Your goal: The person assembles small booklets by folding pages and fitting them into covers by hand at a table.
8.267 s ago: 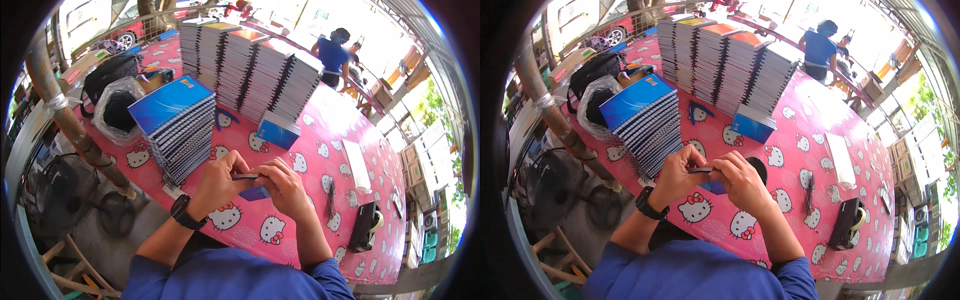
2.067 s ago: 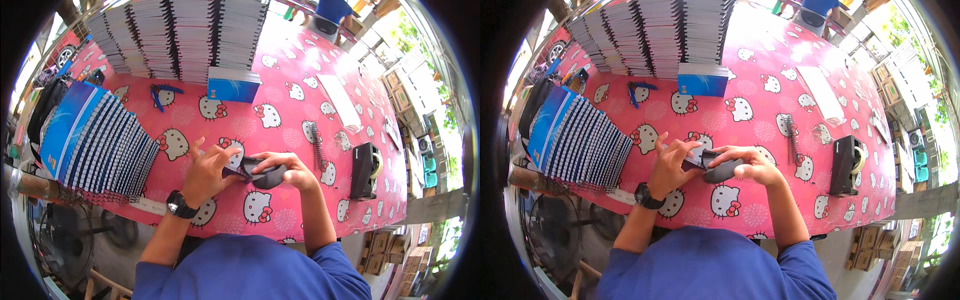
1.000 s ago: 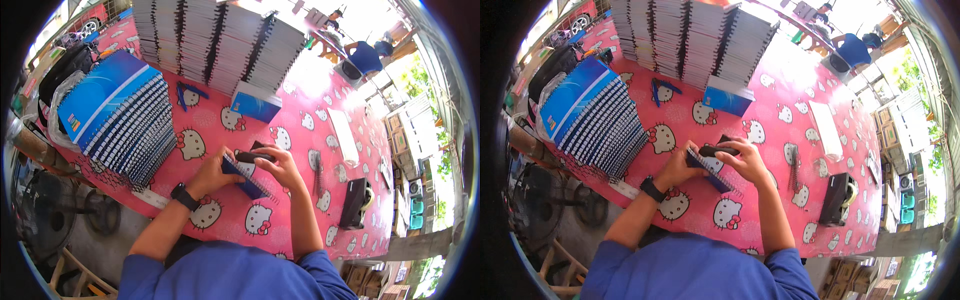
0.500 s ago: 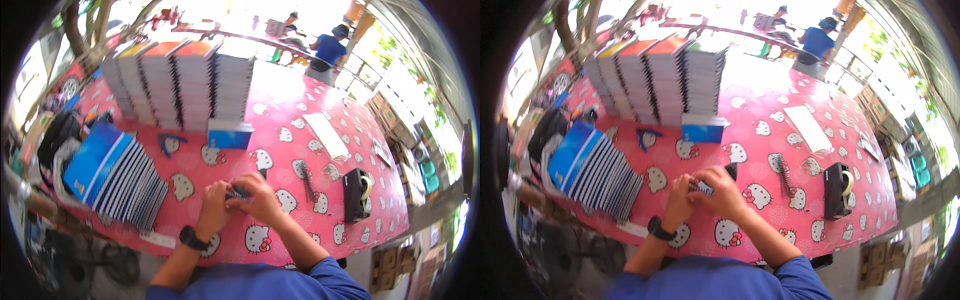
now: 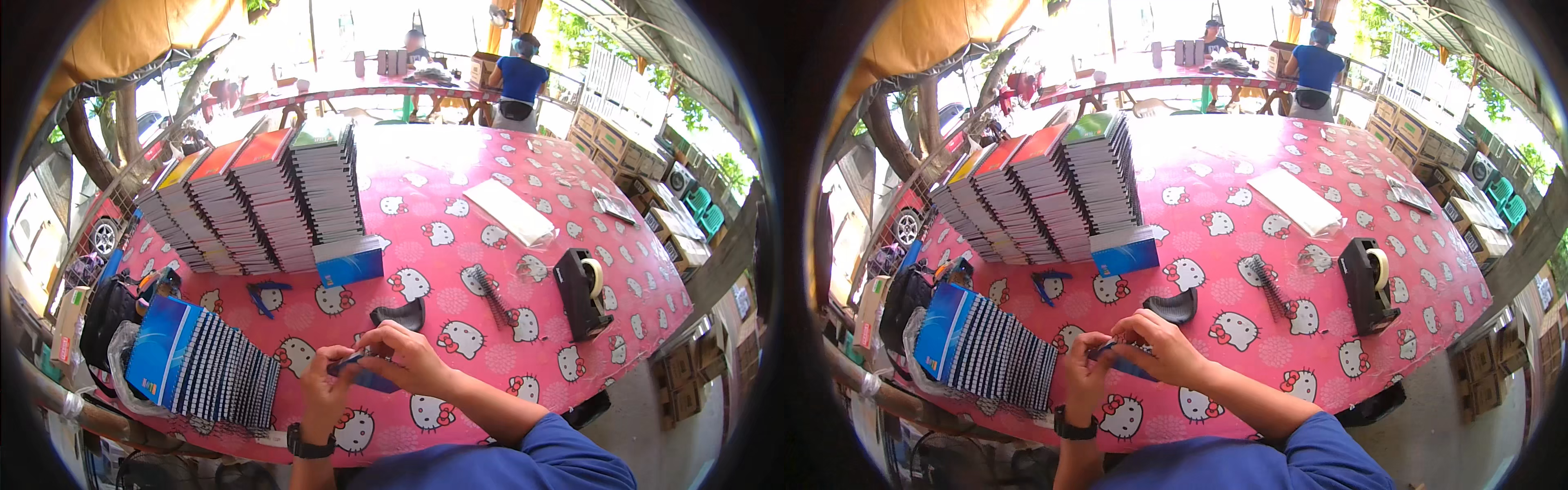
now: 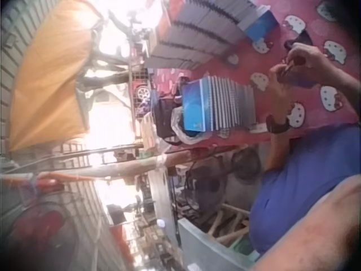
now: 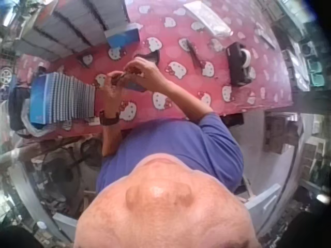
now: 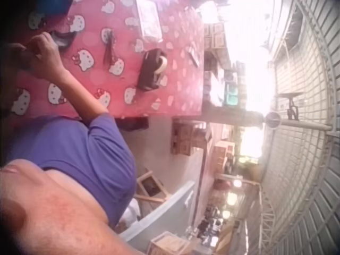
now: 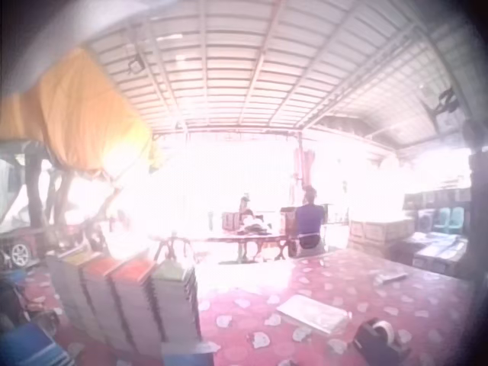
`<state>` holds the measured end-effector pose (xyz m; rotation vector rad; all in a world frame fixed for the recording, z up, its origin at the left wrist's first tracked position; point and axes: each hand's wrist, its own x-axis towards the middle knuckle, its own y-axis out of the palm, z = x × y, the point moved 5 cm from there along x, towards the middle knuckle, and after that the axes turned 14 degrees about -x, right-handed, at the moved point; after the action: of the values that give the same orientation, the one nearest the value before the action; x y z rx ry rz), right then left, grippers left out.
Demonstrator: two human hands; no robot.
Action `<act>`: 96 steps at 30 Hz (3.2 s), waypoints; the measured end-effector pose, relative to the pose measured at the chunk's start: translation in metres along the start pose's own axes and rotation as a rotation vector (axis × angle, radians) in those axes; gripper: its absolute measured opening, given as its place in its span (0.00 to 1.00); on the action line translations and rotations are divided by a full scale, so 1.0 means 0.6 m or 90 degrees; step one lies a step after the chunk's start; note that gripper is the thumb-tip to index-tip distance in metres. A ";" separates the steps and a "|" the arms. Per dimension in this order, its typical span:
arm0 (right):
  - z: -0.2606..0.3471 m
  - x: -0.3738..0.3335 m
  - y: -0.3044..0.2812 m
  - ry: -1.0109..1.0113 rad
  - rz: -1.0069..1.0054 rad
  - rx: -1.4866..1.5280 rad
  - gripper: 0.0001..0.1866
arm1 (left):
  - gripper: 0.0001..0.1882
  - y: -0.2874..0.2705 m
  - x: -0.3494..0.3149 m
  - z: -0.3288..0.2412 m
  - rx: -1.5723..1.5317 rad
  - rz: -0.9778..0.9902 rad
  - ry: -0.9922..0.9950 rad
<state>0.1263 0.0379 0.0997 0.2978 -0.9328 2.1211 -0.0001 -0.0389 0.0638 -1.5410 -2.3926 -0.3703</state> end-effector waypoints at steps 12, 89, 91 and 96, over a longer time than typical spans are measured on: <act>0.039 0.007 -0.006 -0.137 0.002 -0.026 0.11 | 0.05 -0.009 -0.036 -0.061 0.162 -0.046 0.198; -0.247 0.229 0.003 -0.146 -0.218 -0.525 0.04 | 0.12 -0.056 -0.071 -0.238 0.474 -0.113 0.578; -0.184 0.221 0.016 -0.128 -0.128 -0.486 0.03 | 0.15 -0.042 -0.052 -0.211 0.462 -0.106 0.527; -0.097 0.067 0.037 -0.182 0.152 -0.561 0.03 | 0.27 0.034 0.004 -0.082 0.554 0.032 0.320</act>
<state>0.0884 0.0921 0.0665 0.0294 -2.0341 1.6728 0.0221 -0.0460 0.1121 -0.9469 -1.7369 0.2559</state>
